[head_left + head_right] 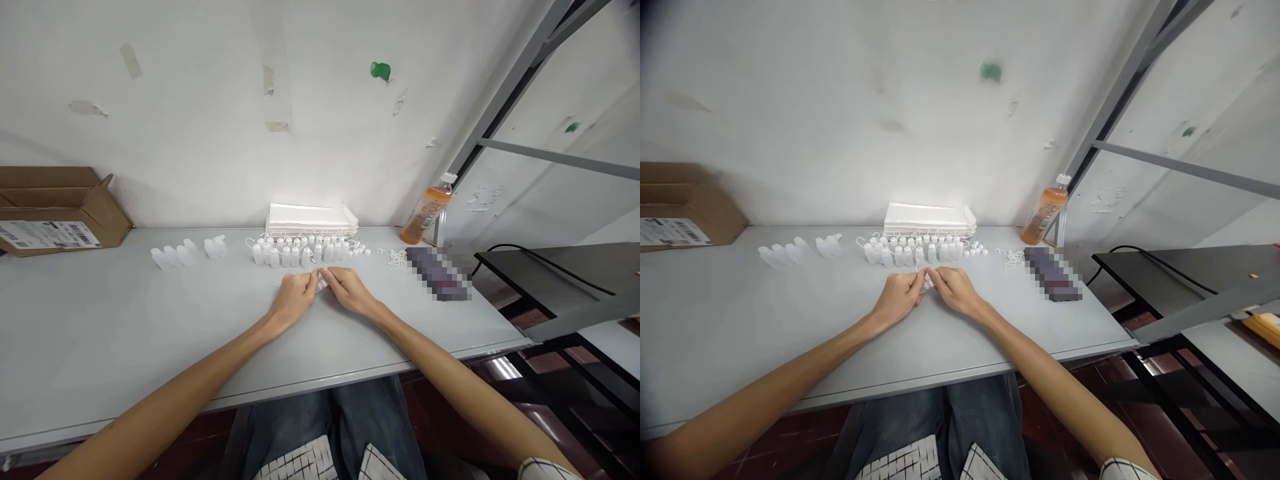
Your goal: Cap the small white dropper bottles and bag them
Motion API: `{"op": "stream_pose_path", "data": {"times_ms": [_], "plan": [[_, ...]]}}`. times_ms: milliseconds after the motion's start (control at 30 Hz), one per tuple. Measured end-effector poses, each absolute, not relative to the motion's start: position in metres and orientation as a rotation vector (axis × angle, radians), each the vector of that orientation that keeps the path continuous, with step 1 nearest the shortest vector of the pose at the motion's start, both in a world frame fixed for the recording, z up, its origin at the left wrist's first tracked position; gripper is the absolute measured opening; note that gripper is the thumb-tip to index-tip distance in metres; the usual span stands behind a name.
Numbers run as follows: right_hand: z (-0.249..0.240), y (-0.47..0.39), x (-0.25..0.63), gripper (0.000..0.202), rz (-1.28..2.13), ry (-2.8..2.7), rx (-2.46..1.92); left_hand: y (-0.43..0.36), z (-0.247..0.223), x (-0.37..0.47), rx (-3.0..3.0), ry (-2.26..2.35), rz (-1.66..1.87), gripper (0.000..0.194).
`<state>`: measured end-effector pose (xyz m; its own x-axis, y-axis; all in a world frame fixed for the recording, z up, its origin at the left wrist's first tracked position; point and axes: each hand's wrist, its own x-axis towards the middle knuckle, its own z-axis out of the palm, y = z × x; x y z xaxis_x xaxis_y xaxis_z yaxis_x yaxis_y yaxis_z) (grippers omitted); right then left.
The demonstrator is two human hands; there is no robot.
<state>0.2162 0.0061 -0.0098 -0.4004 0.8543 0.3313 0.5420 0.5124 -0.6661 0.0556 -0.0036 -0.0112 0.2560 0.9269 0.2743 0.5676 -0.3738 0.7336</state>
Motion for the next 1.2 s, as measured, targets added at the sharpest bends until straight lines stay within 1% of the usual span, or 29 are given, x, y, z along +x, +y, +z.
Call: {"op": "stream_pose_path", "data": {"times_ms": [133,400,567,667,767,867,1200], "plan": [[-0.013,0.006,0.214,0.055,0.605,-2.073,-1.186,-0.006,-0.011,0.058,2.005,1.348,0.937,0.058],[-0.022,0.007,0.211,0.065,0.642,-1.914,-1.304,-0.007,-0.013,0.060,2.025,1.360,0.945,0.055],[-0.015,0.003,0.213,0.063,0.796,-1.928,-1.240,-0.005,-0.016,0.060,2.068,1.338,0.969,0.054],[-0.007,0.002,0.218,0.058,0.960,-1.857,-1.157,-0.003,-0.016,0.058,2.051,1.338,1.002,0.055],[0.001,0.003,0.223,0.042,1.147,-1.701,-1.068,-0.002,-0.014,0.056,1.996,1.367,1.024,0.058],[0.006,0.004,0.226,0.030,1.294,-1.700,-0.956,-0.001,-0.011,0.055,1.953,1.386,1.027,0.058],[0.008,0.003,0.227,0.033,1.478,-1.731,-0.887,-0.002,-0.011,0.053,2.040,1.359,1.041,0.054]]}}
